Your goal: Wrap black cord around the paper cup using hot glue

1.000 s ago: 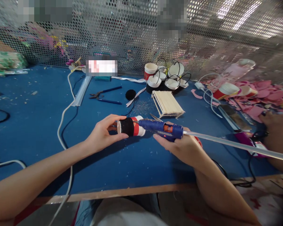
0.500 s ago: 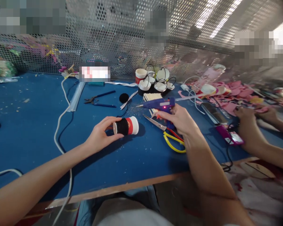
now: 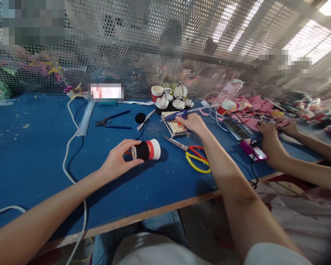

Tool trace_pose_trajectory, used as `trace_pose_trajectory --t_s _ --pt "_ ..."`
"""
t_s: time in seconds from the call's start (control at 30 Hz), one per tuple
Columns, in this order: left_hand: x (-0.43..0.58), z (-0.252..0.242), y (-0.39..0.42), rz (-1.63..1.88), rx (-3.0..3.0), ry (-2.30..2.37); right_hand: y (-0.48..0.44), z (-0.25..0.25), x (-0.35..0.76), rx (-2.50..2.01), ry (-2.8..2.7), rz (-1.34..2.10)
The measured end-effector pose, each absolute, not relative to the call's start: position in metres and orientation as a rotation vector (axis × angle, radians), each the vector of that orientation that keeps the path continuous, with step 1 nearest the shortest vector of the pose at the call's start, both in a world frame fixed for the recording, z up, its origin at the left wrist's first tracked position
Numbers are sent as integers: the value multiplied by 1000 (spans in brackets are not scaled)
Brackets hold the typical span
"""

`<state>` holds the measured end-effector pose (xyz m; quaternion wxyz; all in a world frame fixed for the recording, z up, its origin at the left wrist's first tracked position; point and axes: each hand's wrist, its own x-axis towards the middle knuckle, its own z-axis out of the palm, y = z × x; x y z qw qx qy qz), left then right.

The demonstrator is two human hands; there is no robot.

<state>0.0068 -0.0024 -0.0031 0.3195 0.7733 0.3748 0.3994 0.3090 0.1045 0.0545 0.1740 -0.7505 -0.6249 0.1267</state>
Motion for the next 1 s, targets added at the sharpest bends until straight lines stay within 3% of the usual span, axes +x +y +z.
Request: trace_pose_trajectory --t_s 0.33,0.5,0.7,0.9,1.0 --pt "8 -1 -6 1061 2116 975 90 54 286 -2348 -1841 -34" --pt "7 0 -7 1057 2166 967 62 59 267 -1945 -1936 -228" --pt "6 3 -10 954 2364 945 28 56 221 -1240 -2312 687" --pt "6 3 -10 900 2502 897 19 52 200 -999 -2165 1120" --pt "7 5 -11 891 2481 862 17 49 201 -1031 -1991 1181"
